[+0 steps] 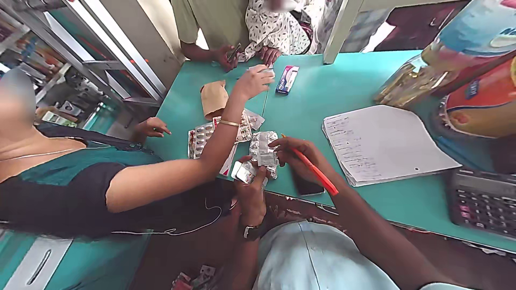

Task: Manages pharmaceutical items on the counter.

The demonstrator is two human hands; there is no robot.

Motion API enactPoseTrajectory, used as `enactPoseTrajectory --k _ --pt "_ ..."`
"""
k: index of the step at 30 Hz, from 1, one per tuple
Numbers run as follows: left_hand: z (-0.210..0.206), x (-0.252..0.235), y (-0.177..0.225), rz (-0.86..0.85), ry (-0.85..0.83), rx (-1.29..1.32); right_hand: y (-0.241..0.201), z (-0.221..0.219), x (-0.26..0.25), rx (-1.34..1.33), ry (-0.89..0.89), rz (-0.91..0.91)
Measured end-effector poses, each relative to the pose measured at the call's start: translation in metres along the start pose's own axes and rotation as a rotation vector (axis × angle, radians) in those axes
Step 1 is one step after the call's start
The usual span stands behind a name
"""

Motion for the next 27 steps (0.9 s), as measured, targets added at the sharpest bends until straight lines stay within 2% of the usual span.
enactPoseTrajectory --k 14,17,19,22,25,27 --pt "-0.002 0.001 0.000 -0.010 -0.001 0.044 0.001 0.000 0.000 -0.019 -0.008 -0.009" --pt "0.002 0.001 0.002 0.003 0.012 -0.014 0.007 0.003 -0.003 0.024 0.051 -0.022" --pt "-0.002 0.003 0.002 0.024 -0.010 -0.055 0.025 0.033 -0.015 0.136 0.205 -0.094" --pt "-0.005 0.009 -0.003 0.047 -0.088 -0.029 0.089 0.107 -0.055 0.355 0.431 -0.257" --pt "-0.012 0.020 -0.004 0.074 -0.142 -0.042 0.117 0.120 -0.091 0.386 0.422 -0.259" --pt "-0.029 0.032 -0.016 0.123 -0.248 -0.064 0.120 0.124 -0.094 0.430 0.428 -0.263"
Point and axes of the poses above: each hand's wrist, its own x-axis away from the middle knuckle, its own z-axis out of the back of the hand, y = z × x, the point moved 9 cm from there along -x, towards the middle knuckle, and after that the axes turned 4 degrees about y, right-handed, at the moved point
